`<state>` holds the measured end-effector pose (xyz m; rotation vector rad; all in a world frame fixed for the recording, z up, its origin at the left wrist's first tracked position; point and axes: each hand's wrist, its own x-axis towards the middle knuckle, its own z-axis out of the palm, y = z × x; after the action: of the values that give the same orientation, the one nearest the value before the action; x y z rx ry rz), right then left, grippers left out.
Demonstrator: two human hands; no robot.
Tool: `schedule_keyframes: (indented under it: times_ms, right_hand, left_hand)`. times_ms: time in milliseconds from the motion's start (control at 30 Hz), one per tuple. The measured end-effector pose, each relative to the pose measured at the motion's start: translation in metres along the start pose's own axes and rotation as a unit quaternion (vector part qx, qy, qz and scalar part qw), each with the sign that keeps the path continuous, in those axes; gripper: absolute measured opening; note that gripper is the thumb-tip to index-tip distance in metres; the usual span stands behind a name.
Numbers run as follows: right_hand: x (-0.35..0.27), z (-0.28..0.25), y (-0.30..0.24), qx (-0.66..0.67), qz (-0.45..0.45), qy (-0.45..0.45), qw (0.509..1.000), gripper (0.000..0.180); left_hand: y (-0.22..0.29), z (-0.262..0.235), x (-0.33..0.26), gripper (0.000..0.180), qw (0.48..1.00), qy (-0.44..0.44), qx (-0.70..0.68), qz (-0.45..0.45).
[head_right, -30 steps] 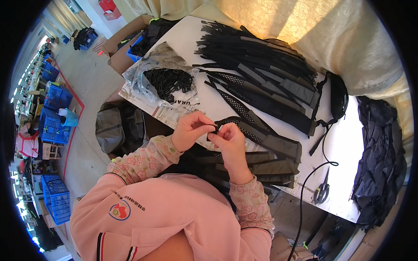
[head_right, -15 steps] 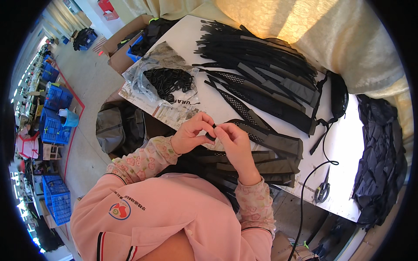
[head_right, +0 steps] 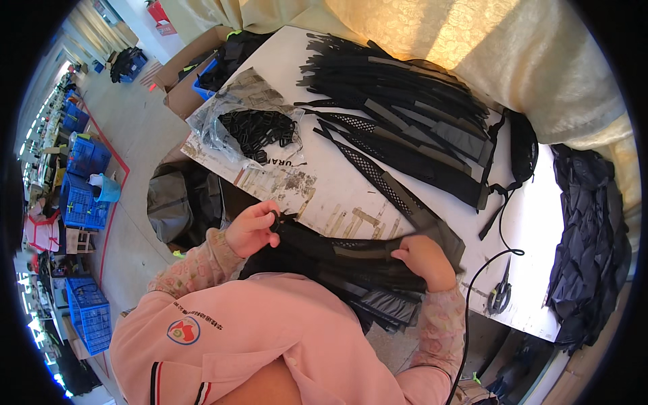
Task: The recorder is manually assembling black mesh straps with plastic buckles.
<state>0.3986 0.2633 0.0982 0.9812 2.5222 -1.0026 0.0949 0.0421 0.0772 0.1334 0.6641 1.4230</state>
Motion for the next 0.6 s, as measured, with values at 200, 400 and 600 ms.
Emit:
schedule_keyframes:
  times_ms: [200, 400, 600]
  right_hand:
    - [-0.006, 0.001, -0.009, 0.1, 0.116, -0.163, 0.975, 0.025]
    - [0.113, 0.011, -0.035, 0.067, -0.178, 0.315, 0.93, 0.019]
    - [0.218, 0.034, -0.082, -0.105, -0.153, 0.388, 0.903, 0.025]
  left_hand:
    - [0.007, -0.044, -0.018, 0.025, 0.896, 0.208, 0.392, 0.015]
    - [0.041, -0.041, -0.002, 0.028, 0.755, 0.144, 0.627, 0.129]
    - [0.103, -0.06, 0.064, 0.022, 0.684, 0.201, 0.637, 0.294]
